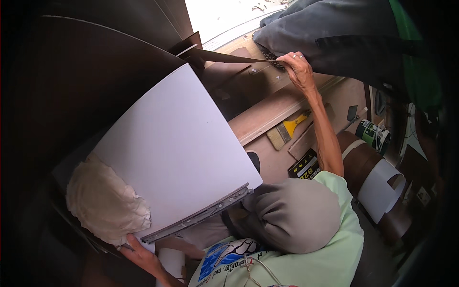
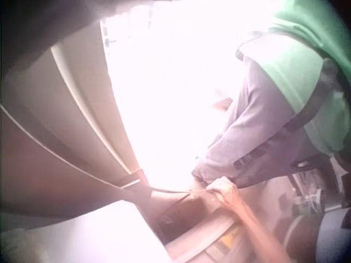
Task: The person applies tape to the corners of a cabinet shelf by hand and then kneels on the floor to align and assemble wooden furniture panels and a drawer front.
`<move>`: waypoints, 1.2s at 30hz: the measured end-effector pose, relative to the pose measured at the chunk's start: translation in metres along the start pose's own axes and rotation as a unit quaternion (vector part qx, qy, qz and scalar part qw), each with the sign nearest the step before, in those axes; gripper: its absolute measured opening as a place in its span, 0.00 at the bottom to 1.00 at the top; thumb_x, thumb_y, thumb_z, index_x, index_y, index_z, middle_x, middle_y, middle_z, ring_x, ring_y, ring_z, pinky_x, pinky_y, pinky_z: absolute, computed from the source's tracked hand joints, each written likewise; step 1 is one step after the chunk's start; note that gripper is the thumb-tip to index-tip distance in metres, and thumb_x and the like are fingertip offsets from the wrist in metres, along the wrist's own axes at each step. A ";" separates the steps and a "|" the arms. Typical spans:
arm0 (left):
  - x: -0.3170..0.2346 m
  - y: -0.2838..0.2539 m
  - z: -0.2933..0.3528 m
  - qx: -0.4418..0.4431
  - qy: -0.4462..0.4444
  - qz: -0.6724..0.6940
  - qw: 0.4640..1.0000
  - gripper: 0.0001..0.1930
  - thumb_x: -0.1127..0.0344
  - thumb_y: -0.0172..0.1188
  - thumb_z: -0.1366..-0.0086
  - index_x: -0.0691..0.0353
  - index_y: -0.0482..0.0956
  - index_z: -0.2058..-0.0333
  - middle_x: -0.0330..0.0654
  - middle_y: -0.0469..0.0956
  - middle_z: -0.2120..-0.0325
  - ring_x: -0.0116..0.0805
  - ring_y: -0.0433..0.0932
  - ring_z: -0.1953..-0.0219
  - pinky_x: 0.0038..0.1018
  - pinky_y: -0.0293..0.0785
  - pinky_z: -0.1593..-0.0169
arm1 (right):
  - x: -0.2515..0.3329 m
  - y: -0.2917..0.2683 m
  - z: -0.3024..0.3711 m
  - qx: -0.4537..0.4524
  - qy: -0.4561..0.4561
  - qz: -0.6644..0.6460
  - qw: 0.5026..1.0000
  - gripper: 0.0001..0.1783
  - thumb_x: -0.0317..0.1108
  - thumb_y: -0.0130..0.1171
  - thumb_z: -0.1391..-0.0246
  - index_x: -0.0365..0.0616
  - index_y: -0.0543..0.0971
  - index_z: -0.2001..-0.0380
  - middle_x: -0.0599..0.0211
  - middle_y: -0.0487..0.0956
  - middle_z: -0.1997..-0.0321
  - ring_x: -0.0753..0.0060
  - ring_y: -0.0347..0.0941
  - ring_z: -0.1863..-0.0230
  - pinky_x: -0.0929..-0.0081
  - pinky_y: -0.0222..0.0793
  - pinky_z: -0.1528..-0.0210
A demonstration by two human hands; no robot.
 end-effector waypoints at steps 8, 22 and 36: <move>0.007 -0.003 -0.002 0.001 0.032 -0.056 0.998 0.31 0.53 0.48 0.29 0.81 0.61 0.42 0.64 0.64 0.43 0.50 0.66 0.42 0.36 0.58 0.38 | 0.014 -0.005 -0.012 -0.018 -0.006 -0.015 1.000 0.07 0.27 0.61 0.51 0.49 0.79 0.66 0.70 0.77 0.69 0.62 0.71 0.64 0.68 0.70 0.59; 0.011 -0.004 -0.003 -0.014 0.006 -0.001 1.000 0.36 0.51 0.55 0.33 0.81 0.59 0.42 0.62 0.66 0.45 0.44 0.69 0.47 0.34 0.64 0.43 | 0.020 -0.018 0.004 0.029 0.009 -0.005 1.000 0.06 0.29 0.61 0.50 0.49 0.78 0.67 0.71 0.76 0.70 0.63 0.70 0.63 0.68 0.70 0.59; 0.006 -0.004 -0.002 -0.002 -0.007 -0.020 1.000 0.36 0.52 0.56 0.33 0.82 0.58 0.42 0.62 0.67 0.46 0.43 0.71 0.48 0.34 0.66 0.44 | 0.003 -0.007 0.005 -0.014 0.005 -0.045 0.999 0.08 0.24 0.62 0.52 0.44 0.80 0.66 0.69 0.77 0.70 0.63 0.70 0.66 0.70 0.68 0.61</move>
Point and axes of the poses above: each hand's wrist, its own z-axis away from the middle knuckle, its own y-axis out of the palm, x = y × z, the point moved 6 cm from there along -z, towards the middle knuckle
